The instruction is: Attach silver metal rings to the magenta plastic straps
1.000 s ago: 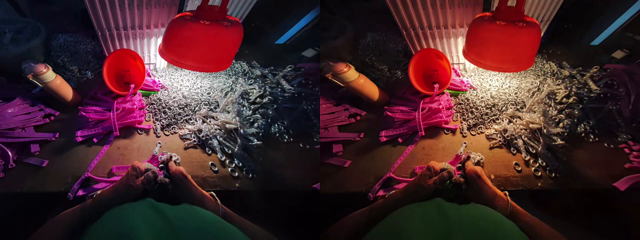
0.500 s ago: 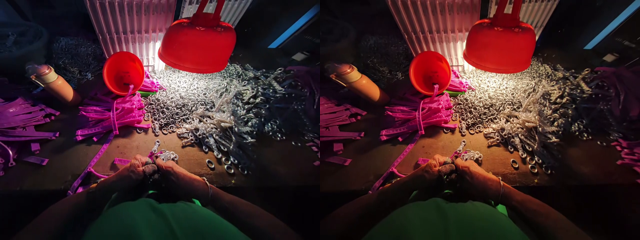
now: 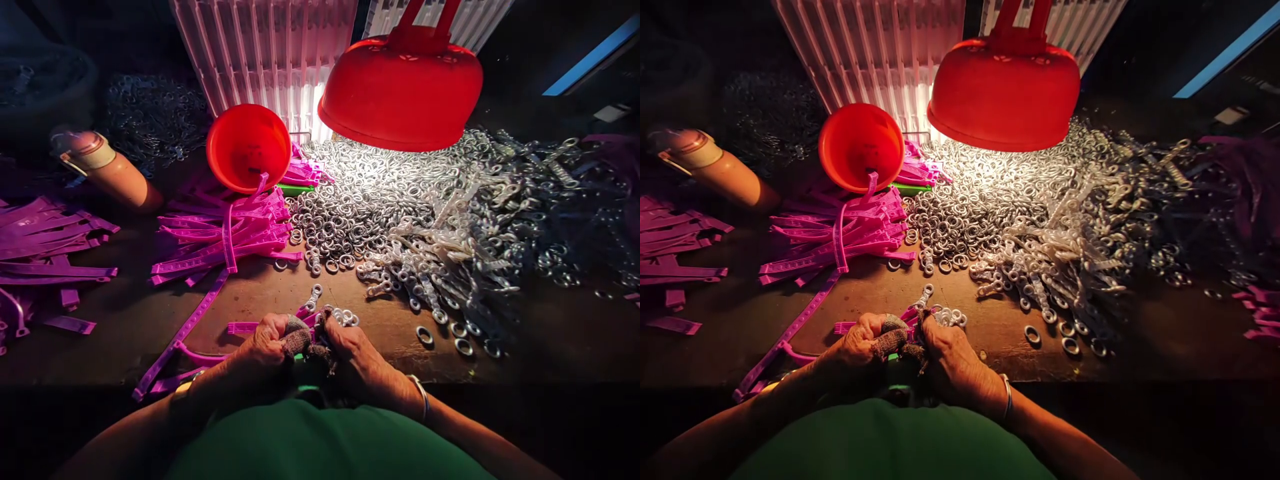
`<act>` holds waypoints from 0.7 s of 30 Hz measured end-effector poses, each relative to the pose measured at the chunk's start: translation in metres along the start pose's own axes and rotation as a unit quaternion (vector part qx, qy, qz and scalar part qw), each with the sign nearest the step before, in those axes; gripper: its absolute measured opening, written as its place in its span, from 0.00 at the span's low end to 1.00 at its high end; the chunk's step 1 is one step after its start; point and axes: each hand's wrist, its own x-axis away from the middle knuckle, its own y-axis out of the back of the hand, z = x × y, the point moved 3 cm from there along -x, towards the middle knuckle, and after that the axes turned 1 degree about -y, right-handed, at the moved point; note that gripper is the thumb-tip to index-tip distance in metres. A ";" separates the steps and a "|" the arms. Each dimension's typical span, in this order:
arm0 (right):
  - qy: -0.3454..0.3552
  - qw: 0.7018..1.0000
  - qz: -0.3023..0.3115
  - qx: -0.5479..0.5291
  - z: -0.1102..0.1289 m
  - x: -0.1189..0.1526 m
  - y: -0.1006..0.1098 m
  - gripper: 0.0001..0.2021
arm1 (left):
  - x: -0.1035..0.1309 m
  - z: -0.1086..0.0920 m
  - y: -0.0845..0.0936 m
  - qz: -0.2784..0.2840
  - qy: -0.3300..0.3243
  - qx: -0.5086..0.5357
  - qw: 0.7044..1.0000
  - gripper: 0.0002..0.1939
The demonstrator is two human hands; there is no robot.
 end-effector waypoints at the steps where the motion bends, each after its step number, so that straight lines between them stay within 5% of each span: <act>1: -0.010 1.000 0.001 0.005 -0.001 0.000 -0.001 0.04 | 0.002 -0.001 -0.002 -0.007 0.005 0.003 1.000 0.19; 12: -0.039 0.993 0.099 -0.056 0.003 -0.004 -0.007 0.06 | -0.004 0.014 -0.006 0.041 0.021 0.041 0.998 0.18; 21: 0.005 0.989 0.137 -0.064 -0.005 -0.011 -0.009 0.04 | -0.013 0.015 -0.003 0.076 -0.017 -0.014 0.997 0.13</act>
